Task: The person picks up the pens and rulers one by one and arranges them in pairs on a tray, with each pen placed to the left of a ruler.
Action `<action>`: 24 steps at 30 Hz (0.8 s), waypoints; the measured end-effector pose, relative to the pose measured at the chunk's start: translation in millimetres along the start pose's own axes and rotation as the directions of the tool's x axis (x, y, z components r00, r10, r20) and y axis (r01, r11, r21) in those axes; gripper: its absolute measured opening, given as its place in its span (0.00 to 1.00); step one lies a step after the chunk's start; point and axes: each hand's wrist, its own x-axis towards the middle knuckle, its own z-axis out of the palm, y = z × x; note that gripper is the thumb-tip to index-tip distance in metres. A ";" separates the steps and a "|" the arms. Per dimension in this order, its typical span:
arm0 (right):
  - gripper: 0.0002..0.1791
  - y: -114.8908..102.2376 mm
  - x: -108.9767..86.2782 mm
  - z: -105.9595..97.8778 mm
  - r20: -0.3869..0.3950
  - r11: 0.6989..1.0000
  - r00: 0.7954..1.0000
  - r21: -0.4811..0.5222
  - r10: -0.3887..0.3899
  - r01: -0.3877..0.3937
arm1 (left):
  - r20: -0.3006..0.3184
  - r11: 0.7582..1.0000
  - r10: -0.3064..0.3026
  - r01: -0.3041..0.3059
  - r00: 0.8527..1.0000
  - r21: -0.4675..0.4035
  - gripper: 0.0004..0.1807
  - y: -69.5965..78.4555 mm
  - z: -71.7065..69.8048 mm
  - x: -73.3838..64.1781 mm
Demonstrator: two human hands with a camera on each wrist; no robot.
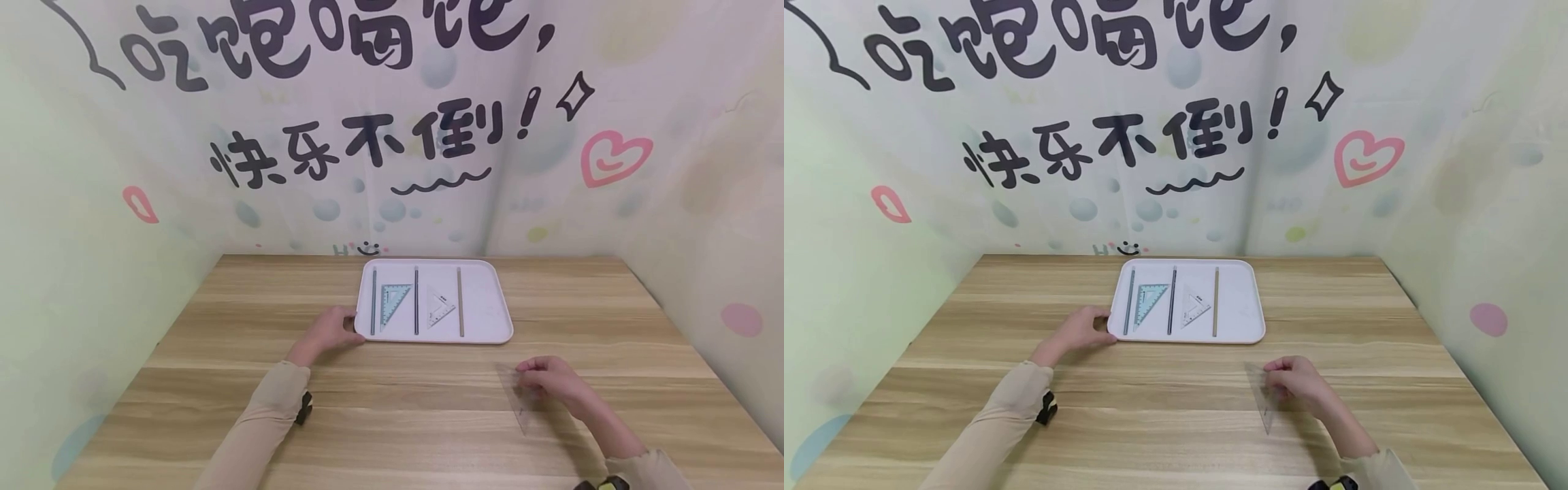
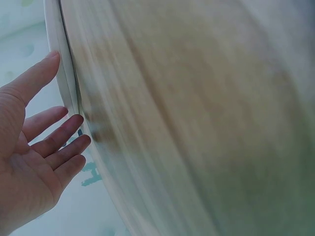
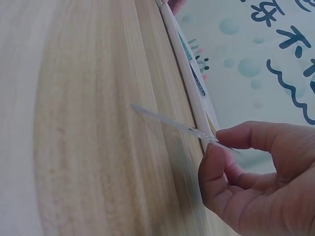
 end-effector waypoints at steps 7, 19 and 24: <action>0.17 -3.7 2.6 0.5 0.032 1.000 0.999 0.018 -0.013 0.012 | -0.003 1.000 -0.014 0.014 1.000 0.013 0.21 0.1 -0.7 -0.8; 0.17 -22.2 14.7 -1.0 0.024 1.000 0.999 0.010 -0.026 0.026 | 0.001 1.000 0.004 -0.004 1.000 0.013 0.20 -0.7 -1.4 -0.5; 0.18 -26.5 20.8 -4.8 0.045 0.998 0.998 0.031 -0.047 0.045 | -0.007 1.000 0.015 -0.015 1.000 0.001 0.21 -0.6 -0.9 -0.2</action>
